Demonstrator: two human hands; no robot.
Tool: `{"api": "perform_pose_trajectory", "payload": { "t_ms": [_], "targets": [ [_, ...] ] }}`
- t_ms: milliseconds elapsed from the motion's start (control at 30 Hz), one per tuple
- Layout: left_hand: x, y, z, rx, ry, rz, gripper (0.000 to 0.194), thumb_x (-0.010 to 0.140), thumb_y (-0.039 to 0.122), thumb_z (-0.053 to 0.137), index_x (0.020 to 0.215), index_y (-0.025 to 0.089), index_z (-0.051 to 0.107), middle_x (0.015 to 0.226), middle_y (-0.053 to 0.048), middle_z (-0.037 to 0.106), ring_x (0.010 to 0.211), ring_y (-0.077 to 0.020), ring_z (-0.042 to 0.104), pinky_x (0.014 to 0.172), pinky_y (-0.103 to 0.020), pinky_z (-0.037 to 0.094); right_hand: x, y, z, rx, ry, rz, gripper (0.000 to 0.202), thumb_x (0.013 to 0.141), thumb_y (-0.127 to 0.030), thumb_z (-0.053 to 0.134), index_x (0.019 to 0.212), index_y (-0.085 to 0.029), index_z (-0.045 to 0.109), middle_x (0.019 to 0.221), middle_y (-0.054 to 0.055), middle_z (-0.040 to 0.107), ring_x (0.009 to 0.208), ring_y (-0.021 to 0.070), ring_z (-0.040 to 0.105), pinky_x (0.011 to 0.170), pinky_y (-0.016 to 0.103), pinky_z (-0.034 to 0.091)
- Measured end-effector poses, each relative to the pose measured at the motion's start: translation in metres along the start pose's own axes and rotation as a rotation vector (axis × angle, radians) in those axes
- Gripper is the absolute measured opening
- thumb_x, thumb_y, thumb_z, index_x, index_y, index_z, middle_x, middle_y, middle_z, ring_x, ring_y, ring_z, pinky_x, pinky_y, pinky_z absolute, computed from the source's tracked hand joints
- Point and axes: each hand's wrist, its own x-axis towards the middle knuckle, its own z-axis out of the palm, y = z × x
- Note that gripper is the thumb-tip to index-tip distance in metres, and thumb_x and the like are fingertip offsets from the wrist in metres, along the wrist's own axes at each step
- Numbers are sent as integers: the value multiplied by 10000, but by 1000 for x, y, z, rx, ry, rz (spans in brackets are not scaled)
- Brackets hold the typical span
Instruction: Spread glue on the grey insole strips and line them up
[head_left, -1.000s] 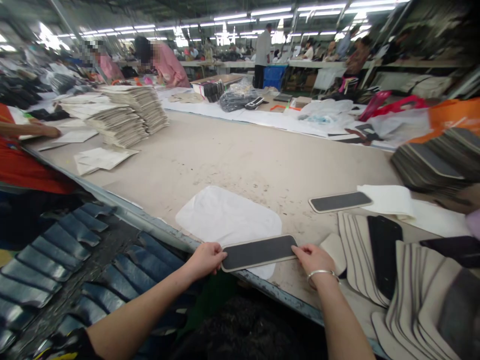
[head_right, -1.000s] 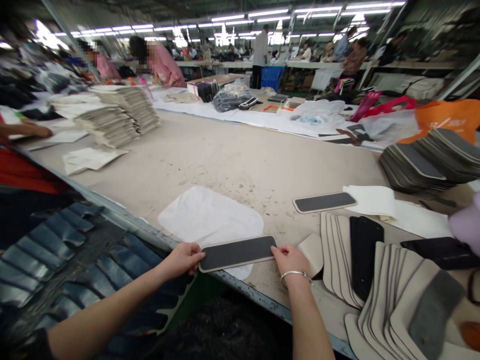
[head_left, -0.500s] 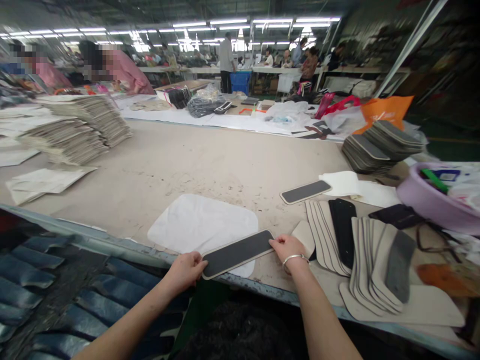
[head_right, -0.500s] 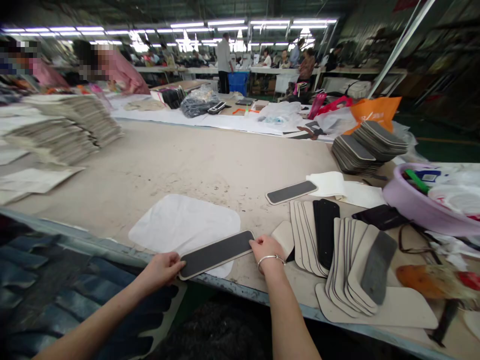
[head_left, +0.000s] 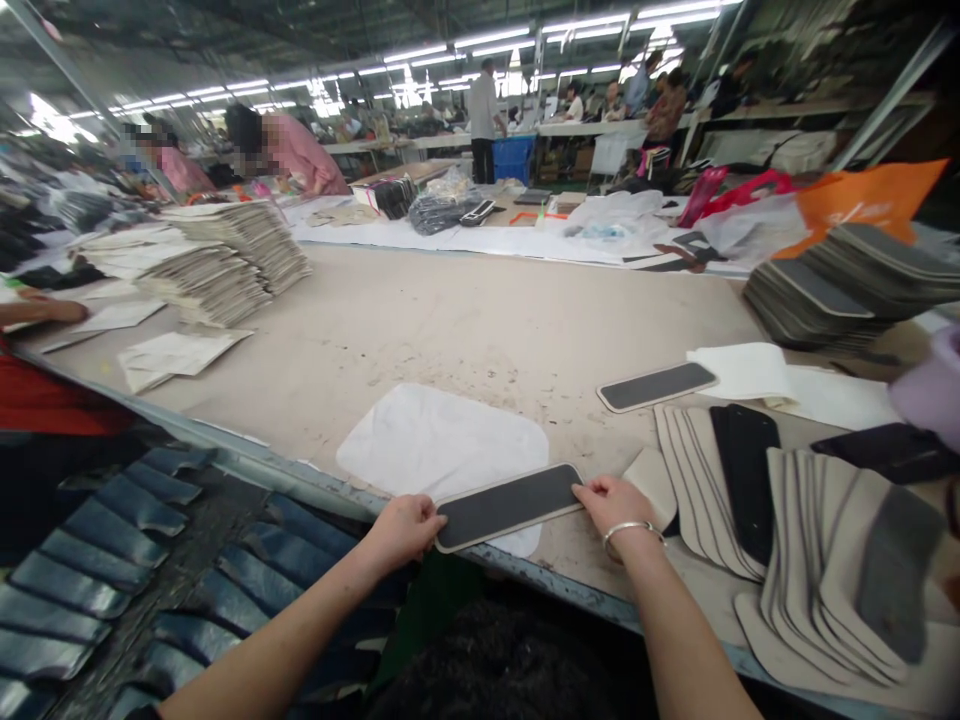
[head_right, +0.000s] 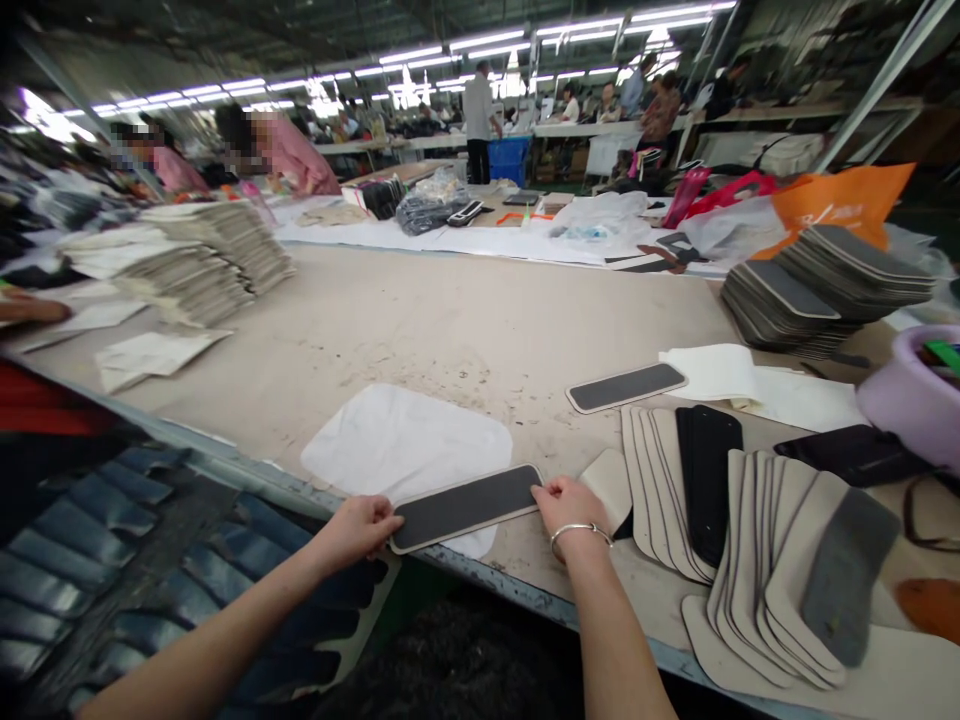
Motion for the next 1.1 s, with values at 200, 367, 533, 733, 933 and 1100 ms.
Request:
{"api": "perform_pose_trajectory", "payload": {
  "t_ms": [200,367,533,733,933,1100],
  "targets": [
    [1,-2,2,-56,-12,-25,278,788,418,482,634,189,511,500,4,597,457,-155,581,521,-239,413,3,3,3,-33,-18,3,307,792,-509,518,695,-247,647,691,3,649,666,177,561,572,273,340],
    [-2,-6,3,-25,134,-10,239,753,416,586,771,192,507,512,23,588,472,-152,567,529,-239,372,4,3,2,-28,-35,13,310,793,-520,518,730,-248,653,726,6,663,693,182,575,599,279,359],
    [-7,-9,6,-82,202,10,258,760,345,613,920,193,480,510,55,550,479,-141,540,538,-239,340,2,1,0,-45,-18,17,311,786,-521,534,731,-246,667,746,15,671,704,188,581,603,284,362],
    [-10,-11,6,-115,172,52,329,725,368,652,961,191,507,533,65,541,542,-150,550,559,-244,348,2,2,2,-33,-20,6,319,790,-530,526,725,-248,661,732,5,670,707,191,586,607,286,368],
    [-13,-5,6,5,166,26,274,710,317,654,910,199,509,654,41,599,658,-158,577,620,-252,356,1,3,3,-29,-7,17,319,799,-535,525,746,-245,648,725,2,657,706,180,579,589,278,348],
    [-16,-3,6,133,268,113,202,717,288,621,856,204,501,830,-8,605,742,-165,558,675,-262,356,-3,1,4,35,27,26,276,791,-497,552,816,-229,613,776,-14,668,729,164,593,608,266,349]
  ]
}}
